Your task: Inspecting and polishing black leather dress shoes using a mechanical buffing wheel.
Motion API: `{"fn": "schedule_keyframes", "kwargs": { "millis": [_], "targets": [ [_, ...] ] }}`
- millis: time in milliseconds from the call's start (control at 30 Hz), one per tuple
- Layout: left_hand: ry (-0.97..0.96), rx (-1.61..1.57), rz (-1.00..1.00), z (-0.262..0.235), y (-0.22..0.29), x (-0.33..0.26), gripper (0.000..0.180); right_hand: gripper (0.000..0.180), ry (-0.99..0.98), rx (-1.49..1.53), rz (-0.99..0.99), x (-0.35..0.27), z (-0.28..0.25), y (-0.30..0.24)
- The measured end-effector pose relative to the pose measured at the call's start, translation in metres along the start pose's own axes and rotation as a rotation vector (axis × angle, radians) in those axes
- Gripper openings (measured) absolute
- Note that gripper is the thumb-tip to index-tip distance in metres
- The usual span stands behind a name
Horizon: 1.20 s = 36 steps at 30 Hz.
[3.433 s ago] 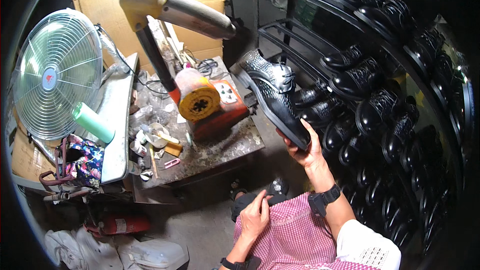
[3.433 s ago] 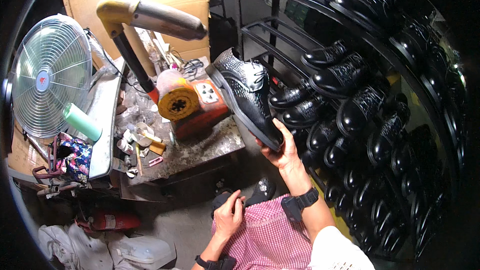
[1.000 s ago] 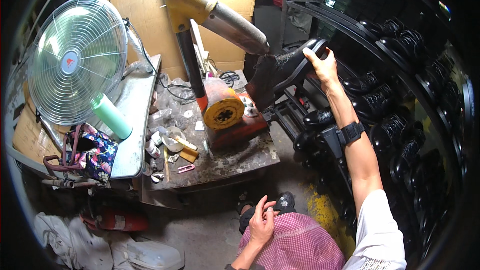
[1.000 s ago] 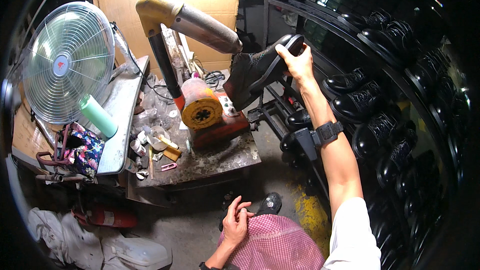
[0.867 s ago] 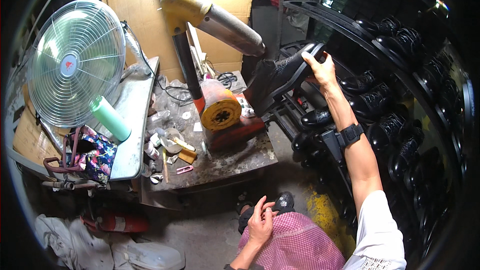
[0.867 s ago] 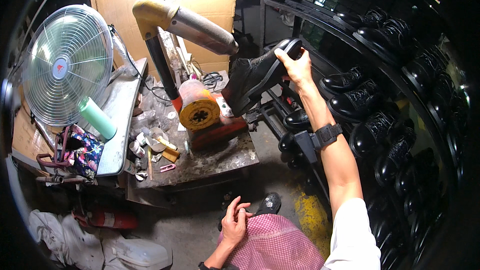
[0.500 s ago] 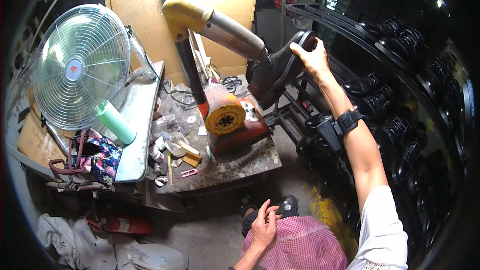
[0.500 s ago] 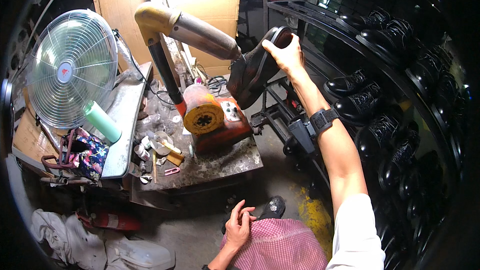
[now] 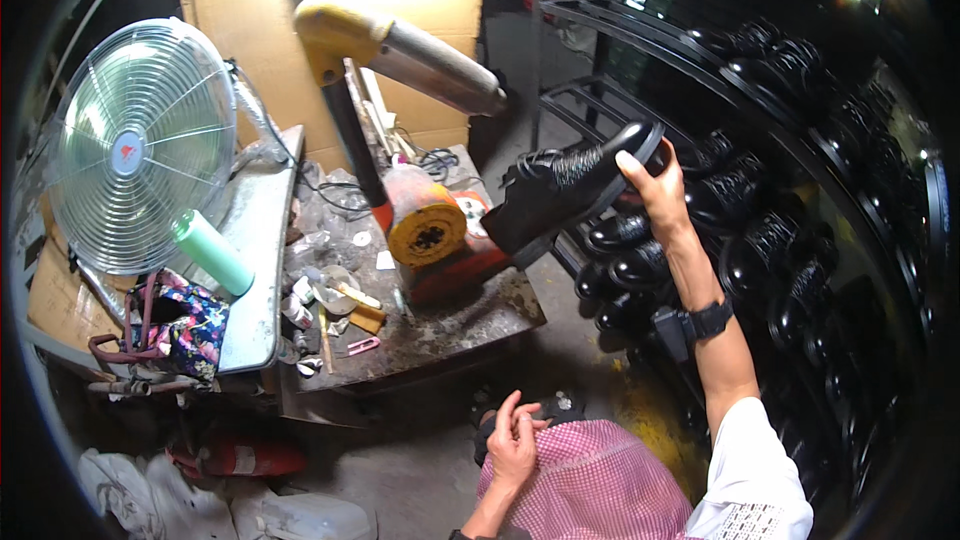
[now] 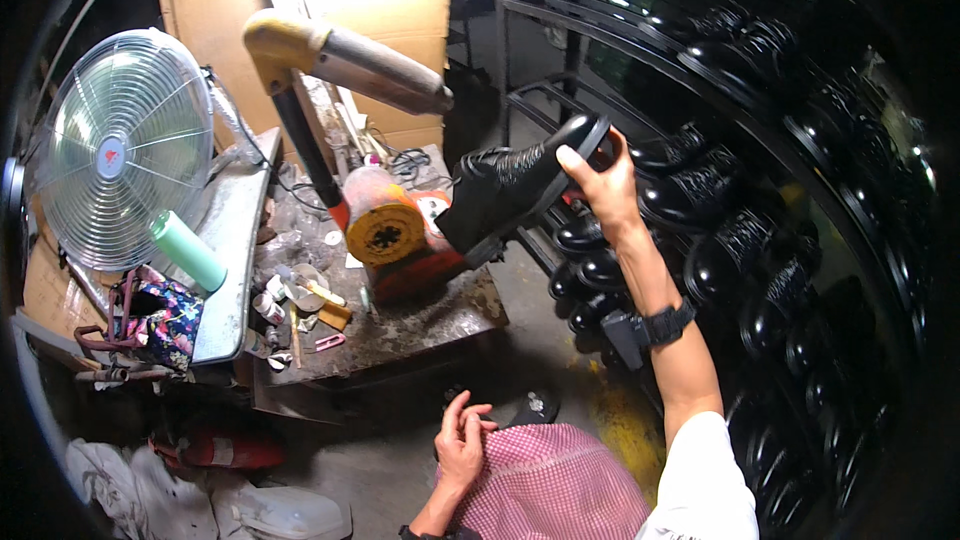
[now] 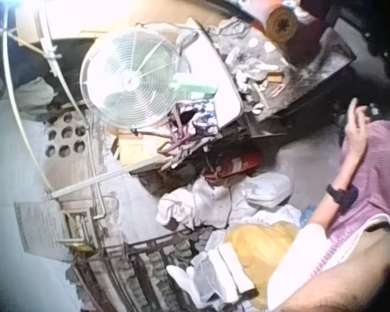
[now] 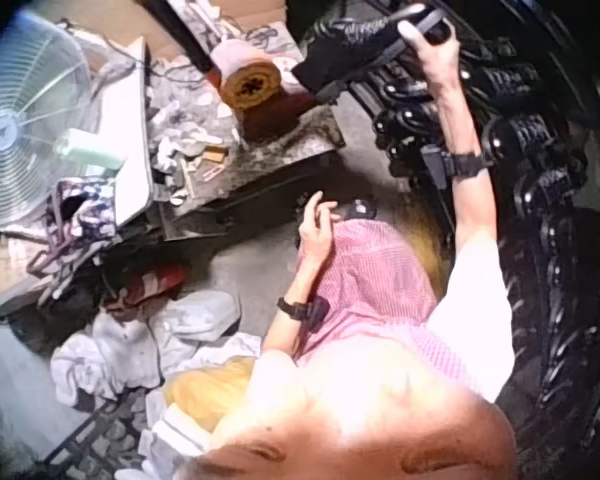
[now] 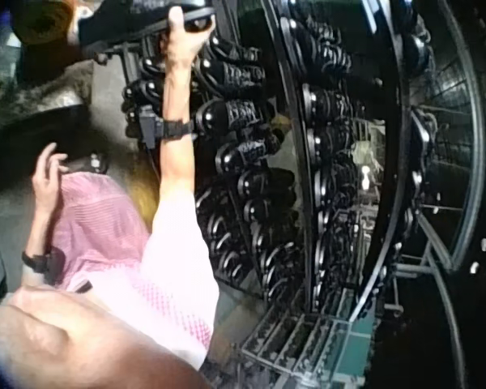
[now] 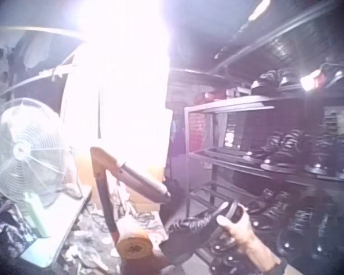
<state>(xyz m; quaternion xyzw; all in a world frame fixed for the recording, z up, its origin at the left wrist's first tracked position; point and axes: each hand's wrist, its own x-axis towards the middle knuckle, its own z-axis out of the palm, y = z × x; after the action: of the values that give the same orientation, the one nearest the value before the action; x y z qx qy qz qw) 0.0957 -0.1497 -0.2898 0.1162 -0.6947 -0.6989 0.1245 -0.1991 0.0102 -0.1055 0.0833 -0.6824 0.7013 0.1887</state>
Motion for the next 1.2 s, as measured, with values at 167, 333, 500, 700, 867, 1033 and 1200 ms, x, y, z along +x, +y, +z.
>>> {"fn": "schedule_keyframes", "kwargs": {
  "millis": [167,333,500,700,867,1033,1200],
  "targets": [
    [0.089,-0.38,-0.255,-0.004,0.01,0.018,0.047,0.056,-0.104,0.135,0.156,-0.084,-0.066,-0.008],
    [-0.22,-0.915,-0.762,-0.02,0.031,0.04,0.073,0.077,-0.244,0.351,0.317,-0.155,-0.112,0.001],
    [0.056,-1.032,-0.534,-0.015,0.024,0.035,0.045,0.114,-0.459,0.785,0.602,-0.207,-0.16,0.018],
    [0.04,-0.705,-0.422,-0.01,0.028,0.027,0.041,0.105,-0.289,0.687,0.79,-0.258,-0.208,0.04],
    [-0.068,-0.407,-0.387,0.015,0.047,0.029,0.043,0.085,-0.446,0.199,0.791,-0.279,-0.238,0.041],
    [-0.108,-0.19,-0.423,0.061,0.038,0.008,0.056,0.072,-0.115,0.392,0.847,-0.339,-0.273,0.066],
    [-0.413,0.548,0.311,0.089,0.018,-0.026,0.05,0.058,0.441,0.461,1.128,-0.43,-0.304,0.119]
  ]
}}
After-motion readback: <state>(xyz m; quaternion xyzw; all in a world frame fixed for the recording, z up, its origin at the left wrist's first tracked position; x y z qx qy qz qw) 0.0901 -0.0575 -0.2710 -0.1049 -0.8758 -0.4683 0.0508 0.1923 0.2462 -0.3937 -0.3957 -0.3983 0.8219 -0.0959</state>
